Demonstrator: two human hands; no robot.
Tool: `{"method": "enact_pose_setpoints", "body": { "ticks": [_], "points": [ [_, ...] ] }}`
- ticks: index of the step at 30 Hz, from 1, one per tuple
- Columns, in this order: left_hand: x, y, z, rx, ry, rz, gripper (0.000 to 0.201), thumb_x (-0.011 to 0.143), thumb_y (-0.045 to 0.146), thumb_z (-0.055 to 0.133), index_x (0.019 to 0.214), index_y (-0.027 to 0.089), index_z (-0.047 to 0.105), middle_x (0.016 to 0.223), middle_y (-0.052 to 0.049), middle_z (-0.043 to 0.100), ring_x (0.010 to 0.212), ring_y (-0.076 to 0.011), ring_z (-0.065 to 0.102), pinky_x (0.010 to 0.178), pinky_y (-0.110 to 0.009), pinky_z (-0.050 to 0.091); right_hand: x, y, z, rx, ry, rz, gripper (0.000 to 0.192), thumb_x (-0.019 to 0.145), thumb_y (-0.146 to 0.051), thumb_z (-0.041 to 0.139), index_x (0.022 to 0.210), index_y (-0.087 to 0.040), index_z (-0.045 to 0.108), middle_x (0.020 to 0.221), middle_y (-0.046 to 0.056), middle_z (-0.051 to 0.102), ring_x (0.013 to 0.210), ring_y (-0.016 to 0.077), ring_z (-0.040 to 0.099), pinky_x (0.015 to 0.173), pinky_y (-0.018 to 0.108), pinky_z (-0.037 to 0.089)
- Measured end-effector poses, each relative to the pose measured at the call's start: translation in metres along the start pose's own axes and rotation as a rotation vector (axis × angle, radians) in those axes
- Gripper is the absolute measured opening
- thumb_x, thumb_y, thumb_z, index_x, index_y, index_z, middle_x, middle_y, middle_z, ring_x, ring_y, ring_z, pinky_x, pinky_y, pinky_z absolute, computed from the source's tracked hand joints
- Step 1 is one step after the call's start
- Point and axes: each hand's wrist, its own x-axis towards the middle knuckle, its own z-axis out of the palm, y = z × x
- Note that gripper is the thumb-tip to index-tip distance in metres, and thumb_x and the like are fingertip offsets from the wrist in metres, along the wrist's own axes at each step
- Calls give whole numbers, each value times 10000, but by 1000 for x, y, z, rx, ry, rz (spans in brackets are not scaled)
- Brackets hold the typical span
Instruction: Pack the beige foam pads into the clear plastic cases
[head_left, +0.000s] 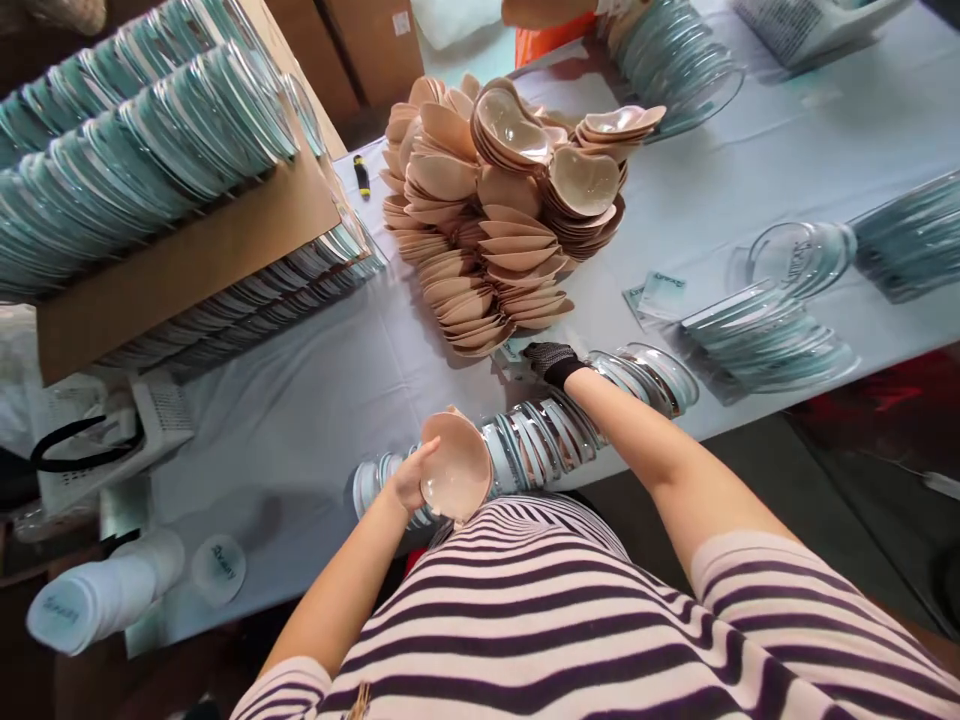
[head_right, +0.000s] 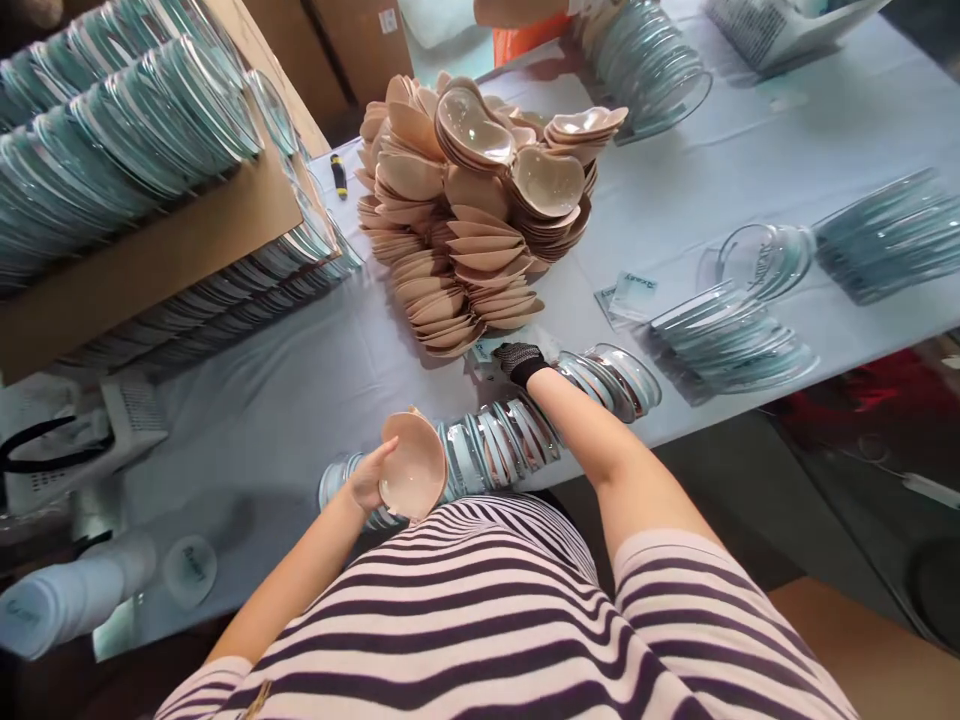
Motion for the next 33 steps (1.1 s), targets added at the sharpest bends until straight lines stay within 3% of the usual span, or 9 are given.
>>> {"method": "enact_pose_setpoints", "body": {
  "ticks": [7, 11, 15, 18, 21, 23, 26, 28, 33],
  "points": [
    [11, -4, 22, -178, -21, 126, 580, 873, 390, 620, 1352, 78, 519, 1105, -164, 734, 1100, -311, 685, 1063, -470, 457, 12, 21, -22, 4, -67, -29, 362, 945, -286, 509, 1247, -205, 692, 1243, 142, 690, 1114, 263, 656, 946, 361, 483],
    [7, -8, 30, -246, 24, 198, 538, 884, 359, 602, 1341, 85, 525, 1124, -162, 725, 1077, -298, 687, 1065, -478, 461, 4, 19, -33, 14, 23, 42, 383, 968, -298, 438, 1220, -172, 697, 1255, 171, 675, 1139, 298, 640, 940, 394, 488],
    [2, -10, 26, -231, -27, 200, 552, 881, 398, 613, 1339, 99, 533, 1173, -167, 706, 1145, -315, 653, 1073, -485, 450, -42, -6, -49, 116, 285, 95, 422, 989, -283, 360, 1258, -137, 652, 1239, 188, 671, 1140, 310, 628, 952, 418, 484],
    [-3, -9, 24, -172, -148, 200, 624, 866, 496, 639, 1339, 101, 542, 1214, -178, 690, 1196, -333, 621, 1079, -491, 439, -98, -50, -52, 203, 429, -206, 377, 971, -265, 393, 1218, -181, 666, 1252, 134, 666, 1242, 289, 554, 1056, 448, 420],
    [-15, -7, 20, -147, -367, 263, 778, 826, 684, 601, 1371, 133, 533, 1320, -175, 639, 1254, -353, 576, 1070, -511, 438, -145, -105, -31, 177, 430, -576, 293, 963, -256, 435, 1054, -252, 713, 1243, 50, 678, 1354, 279, 442, 1168, 556, 258],
    [-23, -9, 12, -115, -439, 286, 866, 772, 764, 595, 1377, 147, 535, 1334, -172, 630, 1240, -364, 583, 1042, -518, 459, -164, -138, -6, 145, 422, -654, 255, 956, -237, 467, 951, -259, 721, 1235, 23, 686, 1371, 287, 414, 1191, 604, 170],
    [-29, -16, -6, 42, -299, 313, 765, 707, 585, 784, 1276, 105, 607, 1117, -164, 725, 1037, -330, 688, 941, -456, 527, -184, -174, 36, 233, 464, -531, 200, 934, -239, 523, 913, -231, 722, 1349, 52, 625, 1406, 321, 362, 1194, 618, 159],
    [-27, -25, -17, 103, -155, 403, 633, 667, 333, 857, 1213, 105, 634, 987, -121, 752, 913, -288, 718, 885, -409, 549, -199, -193, 61, 424, 522, -361, 240, 942, -250, 500, 1055, -224, 709, 1434, 86, 551, 1441, 311, 320, 1198, 582, 215],
    [-17, -60, -17, -45, 104, 591, 466, 776, 175, 738, 1224, 194, 612, 1074, -52, 746, 1005, -223, 701, 913, -346, 538, -233, -244, 115, 1087, 516, 11, 504, 1021, -271, 218, 1513, -252, 328, 1367, 100, 583, 1323, 213, 511, 1092, 445, 447]
  ]
}}
